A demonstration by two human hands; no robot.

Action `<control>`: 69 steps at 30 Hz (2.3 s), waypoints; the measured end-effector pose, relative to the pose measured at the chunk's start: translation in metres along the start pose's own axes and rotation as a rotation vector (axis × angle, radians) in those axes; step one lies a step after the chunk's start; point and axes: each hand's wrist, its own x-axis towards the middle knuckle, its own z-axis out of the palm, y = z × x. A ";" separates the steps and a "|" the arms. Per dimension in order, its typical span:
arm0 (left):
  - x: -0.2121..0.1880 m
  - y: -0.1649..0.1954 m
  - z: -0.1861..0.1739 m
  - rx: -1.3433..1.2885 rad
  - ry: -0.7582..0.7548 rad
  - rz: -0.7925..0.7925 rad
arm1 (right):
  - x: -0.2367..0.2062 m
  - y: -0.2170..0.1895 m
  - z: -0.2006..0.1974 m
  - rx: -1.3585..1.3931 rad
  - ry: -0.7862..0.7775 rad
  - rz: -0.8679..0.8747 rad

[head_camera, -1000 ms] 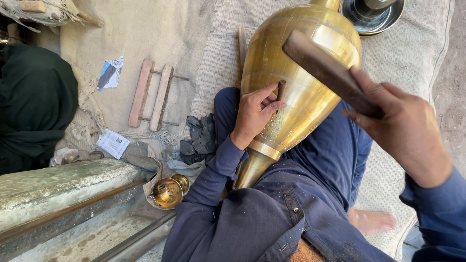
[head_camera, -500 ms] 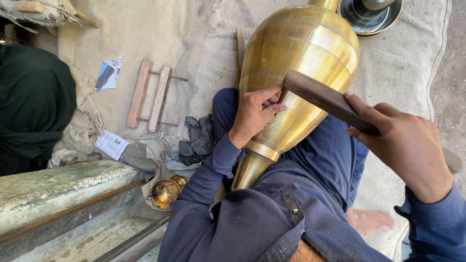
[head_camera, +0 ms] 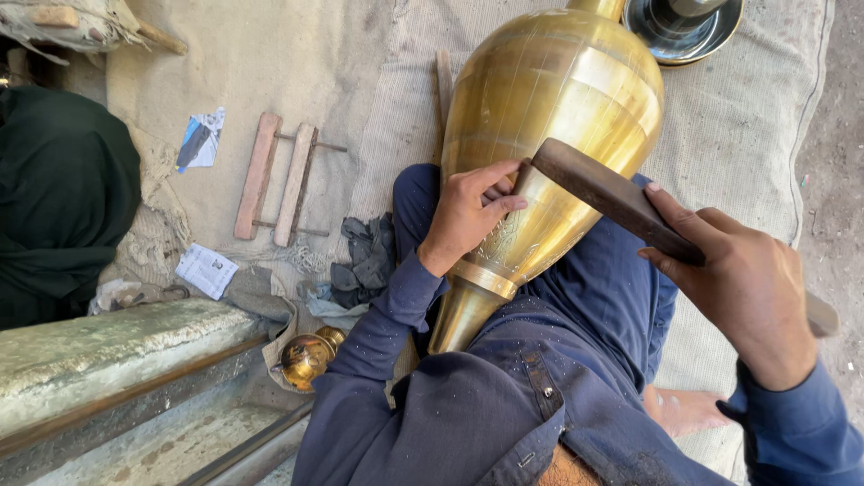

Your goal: The person sits on the floor holding a large brass vessel on their lap and decorates its surface by hand, positioning a small chisel against the metal and striking it with a wooden mallet to carve an ornamental pattern, repositioning the chisel repeatedly across the vessel body.

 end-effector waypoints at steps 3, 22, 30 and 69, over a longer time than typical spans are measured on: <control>0.005 -0.002 -0.005 -0.098 0.033 0.059 | 0.000 0.007 0.028 0.195 0.191 -0.043; 0.044 0.014 -0.020 0.181 -0.500 0.284 | -0.033 0.023 0.142 0.827 0.515 0.036; 0.041 0.014 -0.017 0.133 -0.438 0.263 | -0.028 0.022 0.129 0.739 0.461 0.125; -0.025 0.011 0.042 -0.203 0.504 -0.069 | 0.066 -0.045 -0.042 -0.055 0.289 -0.508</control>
